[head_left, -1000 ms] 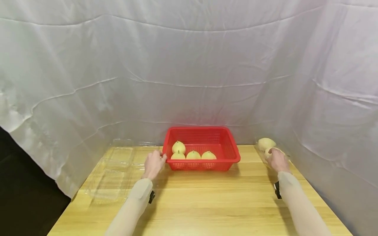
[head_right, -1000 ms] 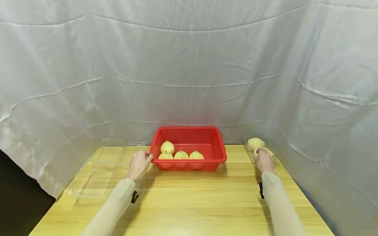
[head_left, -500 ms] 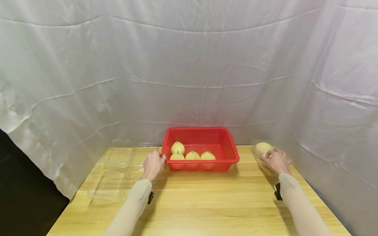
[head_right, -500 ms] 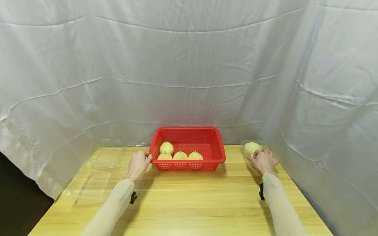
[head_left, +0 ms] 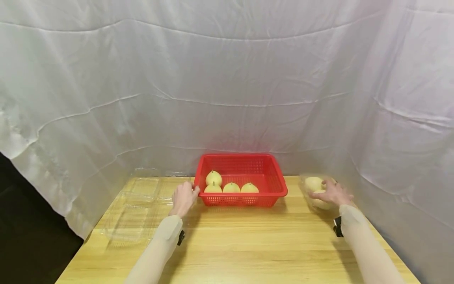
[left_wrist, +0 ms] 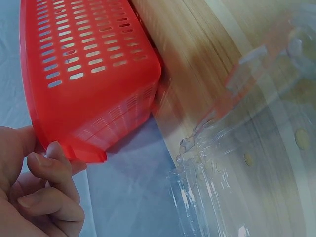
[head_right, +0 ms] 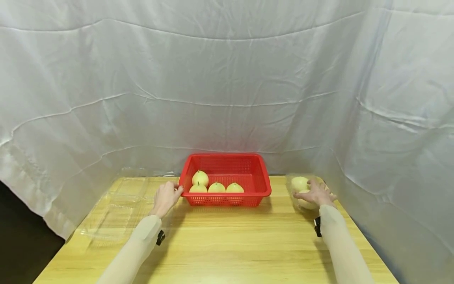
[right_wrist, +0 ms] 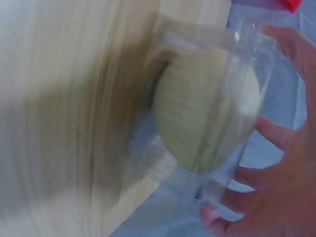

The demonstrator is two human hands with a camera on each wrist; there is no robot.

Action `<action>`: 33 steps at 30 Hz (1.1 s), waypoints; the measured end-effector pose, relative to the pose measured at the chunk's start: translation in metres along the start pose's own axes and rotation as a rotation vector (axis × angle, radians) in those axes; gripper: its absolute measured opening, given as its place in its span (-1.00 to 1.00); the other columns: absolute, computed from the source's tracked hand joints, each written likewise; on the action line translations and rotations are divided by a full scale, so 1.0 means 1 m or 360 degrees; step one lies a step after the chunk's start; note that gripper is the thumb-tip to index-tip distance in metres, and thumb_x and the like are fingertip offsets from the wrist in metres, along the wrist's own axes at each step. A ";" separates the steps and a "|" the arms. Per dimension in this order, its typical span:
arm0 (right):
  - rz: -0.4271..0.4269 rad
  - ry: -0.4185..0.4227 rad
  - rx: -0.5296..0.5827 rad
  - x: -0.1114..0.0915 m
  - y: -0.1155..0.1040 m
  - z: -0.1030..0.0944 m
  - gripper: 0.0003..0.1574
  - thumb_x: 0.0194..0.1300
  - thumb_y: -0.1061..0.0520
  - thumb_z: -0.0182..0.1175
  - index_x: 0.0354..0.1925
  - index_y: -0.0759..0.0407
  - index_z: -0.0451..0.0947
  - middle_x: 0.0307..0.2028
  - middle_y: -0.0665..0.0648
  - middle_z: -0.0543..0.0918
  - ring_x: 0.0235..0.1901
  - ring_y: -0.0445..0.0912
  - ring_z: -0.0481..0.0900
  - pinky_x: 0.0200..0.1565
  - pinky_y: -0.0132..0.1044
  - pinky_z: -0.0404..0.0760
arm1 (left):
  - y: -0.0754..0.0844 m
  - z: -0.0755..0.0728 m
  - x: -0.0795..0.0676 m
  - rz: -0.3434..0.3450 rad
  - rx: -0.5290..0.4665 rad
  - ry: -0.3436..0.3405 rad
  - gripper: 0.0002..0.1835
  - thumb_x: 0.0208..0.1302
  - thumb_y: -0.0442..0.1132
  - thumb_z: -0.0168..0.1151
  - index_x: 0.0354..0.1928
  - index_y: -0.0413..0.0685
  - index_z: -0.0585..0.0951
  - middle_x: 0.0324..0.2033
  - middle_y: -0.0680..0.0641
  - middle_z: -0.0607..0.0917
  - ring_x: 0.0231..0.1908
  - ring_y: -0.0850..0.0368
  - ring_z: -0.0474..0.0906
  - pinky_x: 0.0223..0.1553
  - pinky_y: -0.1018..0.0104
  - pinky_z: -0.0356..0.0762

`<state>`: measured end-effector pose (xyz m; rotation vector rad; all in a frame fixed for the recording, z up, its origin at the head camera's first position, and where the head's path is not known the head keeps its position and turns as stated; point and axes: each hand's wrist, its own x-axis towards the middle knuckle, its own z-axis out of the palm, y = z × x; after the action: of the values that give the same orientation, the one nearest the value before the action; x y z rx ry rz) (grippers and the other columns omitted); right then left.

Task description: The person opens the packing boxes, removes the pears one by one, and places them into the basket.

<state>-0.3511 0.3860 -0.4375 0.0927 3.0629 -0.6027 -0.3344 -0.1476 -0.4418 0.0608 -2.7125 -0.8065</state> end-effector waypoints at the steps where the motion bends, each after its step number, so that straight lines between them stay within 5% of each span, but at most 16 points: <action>1: -0.0015 -0.0039 -0.0010 -0.001 -0.001 -0.002 0.25 0.05 -0.51 0.25 0.37 0.26 0.13 0.31 0.60 0.15 0.22 0.63 0.08 -0.05 0.62 0.04 | 0.000 0.000 0.000 0.0000 0.0002 -0.0004 -0.70 0.30 -0.13 0.11 -0.60 0.00 0.57 -0.70 0.00 0.52 -0.62 0.09 0.42 -0.61 0.29 0.27; 7: -0.0145 -0.0175 -0.0081 -0.006 -0.010 -0.010 0.14 0.08 -0.50 0.24 0.29 0.26 0.22 0.27 0.60 0.23 0.20 0.59 0.18 -0.03 0.54 0.27 | 0.000 -0.001 0.000 0.0002 0.0009 -0.0008 -0.72 0.30 -0.13 0.12 -0.57 -0.02 0.59 -0.69 0.00 0.52 -0.63 0.10 0.42 -0.60 0.29 0.27; 9: -0.0127 -0.0149 -0.0103 -0.007 -0.011 -0.010 0.02 0.11 -0.53 0.19 0.13 0.25 0.30 0.11 0.54 0.40 0.09 0.50 0.35 -0.13 0.37 0.41 | 0.000 -0.001 0.001 -0.0002 0.0004 -0.0011 -0.73 0.29 -0.14 0.12 -0.55 -0.03 0.60 -0.69 0.00 0.53 -0.63 0.10 0.42 -0.60 0.29 0.28; 13: 0.0000 -0.0097 -0.0127 -0.007 -0.011 -0.008 -0.09 0.10 -0.60 0.12 -0.14 0.17 0.29 -0.24 0.31 0.50 -0.18 0.25 0.48 -0.32 0.09 0.38 | 0.002 -0.002 0.002 -0.0005 0.0031 -0.0016 -0.73 0.29 -0.13 0.12 -0.56 -0.02 0.60 -0.68 0.00 0.53 -0.61 0.09 0.43 -0.59 0.29 0.28; 17: 0.0025 -0.0115 -0.0133 -0.008 -0.011 -0.009 0.09 0.07 -0.63 0.11 0.06 0.27 0.28 -0.07 0.51 0.50 -0.07 0.41 0.49 -0.26 0.19 0.44 | 0.003 -0.002 0.004 0.0001 0.0052 -0.0010 -0.71 0.30 -0.11 0.12 -0.58 -0.01 0.57 -0.67 0.00 0.53 -0.59 0.09 0.44 -0.57 0.28 0.29; 22: 0.0012 -0.0201 -0.0128 -0.012 -0.016 -0.012 0.37 0.06 -0.66 0.07 0.43 0.26 -0.01 0.28 0.69 0.18 0.18 0.65 0.19 -0.06 0.51 0.31 | 0.005 -0.002 0.006 0.0001 0.0015 -0.0005 -0.73 0.27 -0.14 0.13 -0.58 -0.03 0.58 -0.66 -0.01 0.54 -0.59 0.08 0.45 -0.56 0.29 0.31; 33: -0.0033 -0.0512 -0.0134 -0.029 -0.042 -0.016 0.41 0.09 -0.56 0.14 0.53 0.18 -0.21 0.34 0.77 -0.11 0.31 0.66 -0.08 0.09 0.62 0.06 | 0.003 0.000 0.001 -0.0011 0.0009 0.0025 -0.75 0.25 -0.17 0.14 -0.58 -0.04 0.59 -0.68 -0.01 0.52 -0.58 0.08 0.43 -0.54 0.28 0.29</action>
<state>-0.3250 0.3516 -0.4056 -0.0349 2.7743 -0.4387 -0.3354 -0.1455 -0.4401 0.0777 -2.7017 -0.7968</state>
